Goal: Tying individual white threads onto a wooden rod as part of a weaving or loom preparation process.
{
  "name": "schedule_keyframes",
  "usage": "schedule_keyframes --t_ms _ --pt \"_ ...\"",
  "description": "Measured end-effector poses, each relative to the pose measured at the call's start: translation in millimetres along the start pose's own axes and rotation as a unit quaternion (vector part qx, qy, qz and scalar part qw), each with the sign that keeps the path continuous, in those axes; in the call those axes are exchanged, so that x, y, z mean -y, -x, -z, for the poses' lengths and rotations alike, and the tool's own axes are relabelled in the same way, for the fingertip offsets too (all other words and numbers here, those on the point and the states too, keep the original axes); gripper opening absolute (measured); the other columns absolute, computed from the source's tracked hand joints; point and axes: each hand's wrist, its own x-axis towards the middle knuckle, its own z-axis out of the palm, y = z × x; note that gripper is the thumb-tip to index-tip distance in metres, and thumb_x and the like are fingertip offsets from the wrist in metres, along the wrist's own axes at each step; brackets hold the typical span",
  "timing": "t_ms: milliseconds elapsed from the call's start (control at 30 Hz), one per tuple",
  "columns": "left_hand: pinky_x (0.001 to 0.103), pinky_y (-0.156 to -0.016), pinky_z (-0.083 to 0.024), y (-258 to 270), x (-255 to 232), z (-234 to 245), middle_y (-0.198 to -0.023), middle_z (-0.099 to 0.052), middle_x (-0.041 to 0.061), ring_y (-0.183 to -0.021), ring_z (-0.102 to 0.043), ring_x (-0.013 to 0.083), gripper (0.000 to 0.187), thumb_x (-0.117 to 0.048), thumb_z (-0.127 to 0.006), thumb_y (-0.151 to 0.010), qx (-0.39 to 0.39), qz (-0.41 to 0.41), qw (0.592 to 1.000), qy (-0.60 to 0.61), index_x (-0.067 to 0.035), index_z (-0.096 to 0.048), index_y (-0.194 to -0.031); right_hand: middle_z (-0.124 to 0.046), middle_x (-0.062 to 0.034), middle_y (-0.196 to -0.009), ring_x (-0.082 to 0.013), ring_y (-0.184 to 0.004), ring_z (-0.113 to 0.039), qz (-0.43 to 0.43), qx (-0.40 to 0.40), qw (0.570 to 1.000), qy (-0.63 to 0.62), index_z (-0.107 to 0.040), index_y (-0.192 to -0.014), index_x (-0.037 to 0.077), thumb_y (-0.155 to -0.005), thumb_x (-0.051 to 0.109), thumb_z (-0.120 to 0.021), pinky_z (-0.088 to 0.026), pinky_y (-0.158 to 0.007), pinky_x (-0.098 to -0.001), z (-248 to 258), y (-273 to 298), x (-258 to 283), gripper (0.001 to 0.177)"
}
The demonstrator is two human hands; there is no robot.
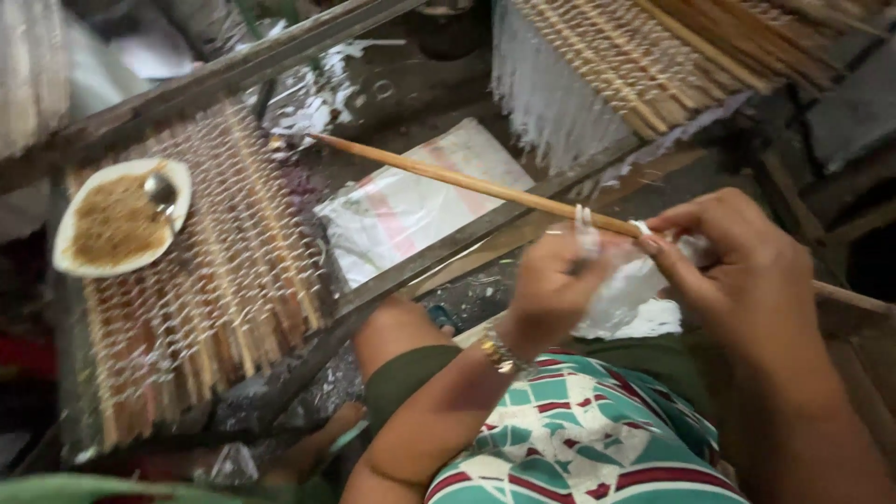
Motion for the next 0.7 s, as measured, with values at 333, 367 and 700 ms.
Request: schedule_keyframes --t_ms 333,367,700 --pt "0.025 -0.072 -0.051 0.0 -35.0 7.8 -0.088 -0.068 -0.003 -0.073 -0.060 0.0080 0.018 -0.023 -0.072 -0.092 0.004 0.125 0.992 0.032 -0.013 -0.067 -0.106 -0.068 -0.0044 -0.102 -0.0198 -0.097 -0.066 0.027 -0.011 0.999 -0.042 -0.074 -0.107 0.011 -0.111 0.024 -0.048 -0.047 -0.083 -0.0332 8.1 -2.1 7.1 0.030" --pt "0.025 -0.072 -0.051 1.1 -33.1 8.0 -0.088 -0.068 -0.003 -0.073 -0.060 0.0080 0.018 -0.023 -0.072 -0.092 0.007 0.125 0.992 0.035 -0.013 -0.067 -0.106 -0.068 -0.0044 -0.102 -0.0198 -0.097 -0.066 0.025 -0.012 0.999 -0.040 -0.074 -0.107 0.011 -0.111 0.024 -0.048 -0.047 -0.083 -0.0332 8.2 -2.5 6.2 0.030" --pt "0.029 -0.070 -0.039 35.0 -16.0 34.6 -0.086 -0.046 0.003 -0.079 -0.045 0.0152 0.012 -0.004 -0.045 -0.097 -0.126 -0.050 0.972 0.194 -0.011 -0.044 -0.087 -0.070 -0.0017 -0.100 -0.0164 -0.084 -0.065 0.005 -0.066 0.998 -0.001 -0.075 -0.103 0.012 -0.103 0.019 -0.063 -0.046 -0.071 -0.0298 25.3 13.1 -9.6 0.014"
